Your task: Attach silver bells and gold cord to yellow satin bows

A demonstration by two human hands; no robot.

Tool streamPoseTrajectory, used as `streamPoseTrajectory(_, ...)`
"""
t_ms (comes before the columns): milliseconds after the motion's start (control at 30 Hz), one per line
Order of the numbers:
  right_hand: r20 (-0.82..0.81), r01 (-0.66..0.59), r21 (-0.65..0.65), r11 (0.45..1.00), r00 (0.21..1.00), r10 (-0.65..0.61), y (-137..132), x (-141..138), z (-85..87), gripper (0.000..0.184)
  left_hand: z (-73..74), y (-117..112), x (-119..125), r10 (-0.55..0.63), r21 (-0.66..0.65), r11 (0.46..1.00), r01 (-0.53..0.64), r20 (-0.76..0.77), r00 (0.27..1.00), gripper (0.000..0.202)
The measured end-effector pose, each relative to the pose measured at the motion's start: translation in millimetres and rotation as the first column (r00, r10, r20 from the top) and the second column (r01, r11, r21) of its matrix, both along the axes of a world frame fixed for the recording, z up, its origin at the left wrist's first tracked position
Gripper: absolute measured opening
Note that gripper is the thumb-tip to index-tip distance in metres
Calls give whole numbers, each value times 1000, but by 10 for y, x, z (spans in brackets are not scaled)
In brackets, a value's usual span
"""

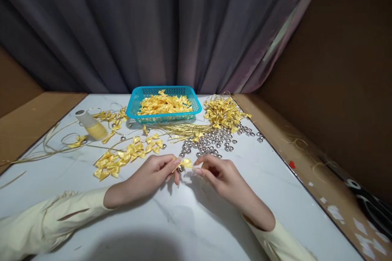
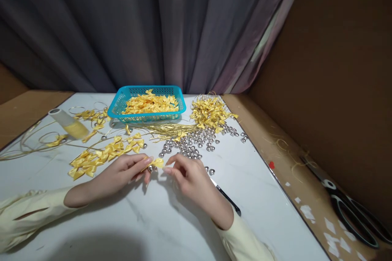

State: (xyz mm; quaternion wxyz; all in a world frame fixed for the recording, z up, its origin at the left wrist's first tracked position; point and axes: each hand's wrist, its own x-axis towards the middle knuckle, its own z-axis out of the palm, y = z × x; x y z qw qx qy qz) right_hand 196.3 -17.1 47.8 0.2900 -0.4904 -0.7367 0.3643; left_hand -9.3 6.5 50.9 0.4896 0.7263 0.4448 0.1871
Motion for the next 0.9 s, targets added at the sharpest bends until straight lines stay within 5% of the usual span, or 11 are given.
streamPoseTrajectory(200, 369, 159, 284, 946, 892, -261, 78, 168, -53, 21, -117, -19, 15, 55, 17, 998, -57, 71, 996, 45)
streamPoseTrajectory(300, 331, 215, 468, 857, 856, -396, 113, 249, -65, 29, -151, -60, 31, 43, 11, 999, -44, 85, 995, 45)
streamPoseTrajectory(400, 279, 269, 655, 706, 782, -557, 135, 337, -38, 31, -188, -93, 48, 44, -48, 998, -40, 76, 996, 48)
streamPoseTrajectory(467, 249, 321, 708, 629, 719, -648, 132, 401, 13, 35, -227, -111, 55, 56, -88, 995, -49, 69, 996, 49)
streamPoseTrajectory(533, 220, 402, 682, 611, 684, -696, 113, 467, 89, 42, -274, -135, 56, 68, -113, 992, -61, 60, 996, 50)
streamPoseTrajectory(633, 164, 585, 480, 654, 672, -722, 77, 570, 220, 49, -339, -171, 62, 32, -86, 996, -28, 49, 998, 50)
streamPoseTrajectory(700, 151, 603, 311, 735, 732, -664, 65, 636, 291, 49, -347, -171, 79, -22, -43, 999, 22, 9, 1000, 50)
streamPoseTrajectory(800, 224, 329, 54, 943, 916, -333, 59, 708, 354, 43, -261, -114, 100, -98, 70, 992, 107, -113, 989, 40)
streamPoseTrajectory(900, 287, -60, -143, 988, 953, 99, 27, 715, 404, 29, -93, -105, 0, -151, 267, 939, 216, -245, 958, 23)
